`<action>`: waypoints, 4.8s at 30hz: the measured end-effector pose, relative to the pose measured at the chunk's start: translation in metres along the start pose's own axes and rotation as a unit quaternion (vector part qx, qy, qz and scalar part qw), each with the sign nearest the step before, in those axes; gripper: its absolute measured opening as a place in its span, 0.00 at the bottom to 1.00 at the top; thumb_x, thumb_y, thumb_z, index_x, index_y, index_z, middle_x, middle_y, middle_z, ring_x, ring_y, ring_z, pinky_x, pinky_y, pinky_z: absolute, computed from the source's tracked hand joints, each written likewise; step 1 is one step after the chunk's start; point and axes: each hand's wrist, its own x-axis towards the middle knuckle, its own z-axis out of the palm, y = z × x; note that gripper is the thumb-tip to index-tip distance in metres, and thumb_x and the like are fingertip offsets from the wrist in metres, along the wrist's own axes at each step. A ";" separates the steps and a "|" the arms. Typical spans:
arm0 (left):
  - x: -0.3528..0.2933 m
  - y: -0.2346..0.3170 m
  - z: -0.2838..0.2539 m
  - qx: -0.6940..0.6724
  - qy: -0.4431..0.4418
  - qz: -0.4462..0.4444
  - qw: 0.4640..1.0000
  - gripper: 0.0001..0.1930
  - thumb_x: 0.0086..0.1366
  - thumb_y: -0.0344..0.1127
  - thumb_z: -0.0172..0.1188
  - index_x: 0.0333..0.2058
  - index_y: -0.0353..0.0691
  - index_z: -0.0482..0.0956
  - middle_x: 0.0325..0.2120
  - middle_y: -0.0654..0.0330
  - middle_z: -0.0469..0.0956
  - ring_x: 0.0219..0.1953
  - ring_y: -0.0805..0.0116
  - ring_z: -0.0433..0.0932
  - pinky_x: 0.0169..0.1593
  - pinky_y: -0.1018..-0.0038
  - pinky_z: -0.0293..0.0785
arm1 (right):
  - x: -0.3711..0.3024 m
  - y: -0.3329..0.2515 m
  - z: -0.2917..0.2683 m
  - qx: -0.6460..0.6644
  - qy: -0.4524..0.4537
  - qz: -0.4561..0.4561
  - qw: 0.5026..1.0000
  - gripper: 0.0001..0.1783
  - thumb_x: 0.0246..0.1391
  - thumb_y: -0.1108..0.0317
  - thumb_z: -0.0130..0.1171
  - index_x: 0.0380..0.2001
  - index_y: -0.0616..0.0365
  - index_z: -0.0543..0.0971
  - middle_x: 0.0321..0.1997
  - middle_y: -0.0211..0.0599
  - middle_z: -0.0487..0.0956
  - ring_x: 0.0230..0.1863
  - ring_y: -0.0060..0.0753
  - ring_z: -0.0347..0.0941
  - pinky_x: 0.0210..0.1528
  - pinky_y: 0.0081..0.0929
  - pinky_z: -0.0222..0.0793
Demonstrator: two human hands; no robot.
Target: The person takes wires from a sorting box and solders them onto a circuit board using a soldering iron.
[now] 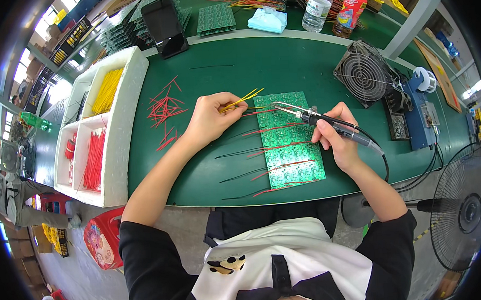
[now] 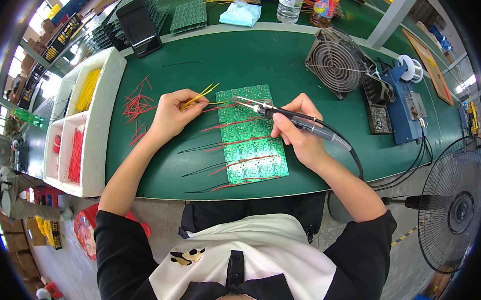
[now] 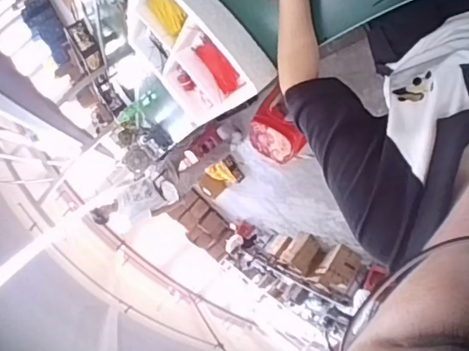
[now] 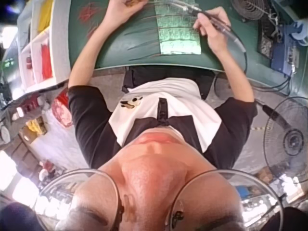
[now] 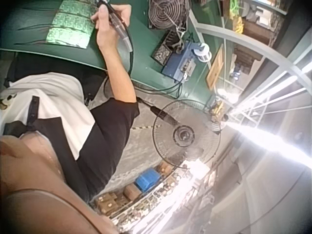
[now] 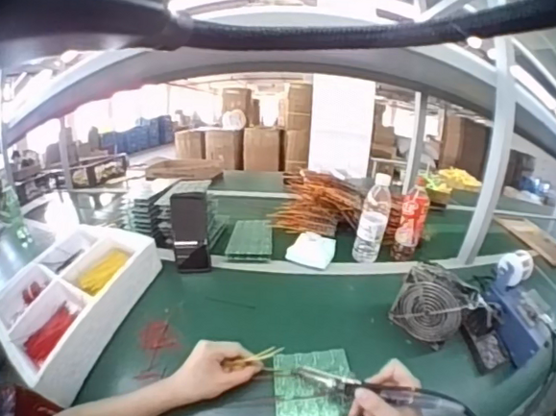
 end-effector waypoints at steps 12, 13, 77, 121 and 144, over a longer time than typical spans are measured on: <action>-0.004 -0.002 -0.005 0.019 0.020 0.043 0.999 0.06 0.54 0.28 0.59 0.31 0.32 0.78 0.22 0.61 0.76 0.26 0.80 0.71 0.32 0.82 0.69 | -0.005 -0.002 0.002 -0.054 0.056 -0.067 0.995 0.09 0.51 0.73 0.54 0.30 0.60 0.64 0.20 0.35 0.73 0.16 0.14 0.64 0.18 0.11 0.58; -0.005 -0.003 -0.006 0.028 0.027 0.077 0.996 0.06 0.53 0.28 0.59 0.31 0.32 0.78 0.21 0.60 0.76 0.25 0.80 0.71 0.32 0.81 0.70 | -0.006 -0.004 0.000 -0.070 0.062 -0.067 0.993 0.09 0.51 0.73 0.54 0.31 0.60 0.64 0.19 0.36 0.73 0.16 0.14 0.64 0.18 0.10 0.58; -0.001 0.000 -0.006 0.057 0.151 0.134 0.978 0.10 0.63 0.33 0.49 0.30 0.34 0.76 0.23 0.64 0.67 0.29 0.75 0.63 0.33 0.80 0.60 | -0.064 -0.009 -0.019 -0.176 0.326 -0.186 0.910 0.10 0.51 0.75 0.55 0.32 0.61 0.63 0.21 0.37 0.73 0.19 0.19 0.69 0.21 0.14 0.65; -0.026 0.025 0.010 -0.170 -0.039 -0.013 0.985 0.03 0.56 0.26 0.53 0.28 0.33 0.69 0.17 0.69 0.67 0.21 0.86 0.62 0.25 0.85 0.58 | -0.057 -0.006 -0.028 -0.168 0.418 -0.192 0.872 0.10 0.52 0.73 0.55 0.31 0.61 0.62 0.20 0.39 0.73 0.16 0.23 0.70 0.19 0.16 0.66; -0.030 0.019 0.007 -0.038 0.002 -0.008 0.999 0.05 0.52 0.29 0.58 0.22 0.35 0.72 0.09 0.70 0.58 0.14 0.85 0.52 0.18 0.81 0.50 | -0.061 -0.004 -0.006 -0.093 0.394 -0.144 0.903 0.11 0.52 0.70 0.55 0.32 0.61 0.64 0.19 0.38 0.73 0.15 0.22 0.67 0.19 0.16 0.64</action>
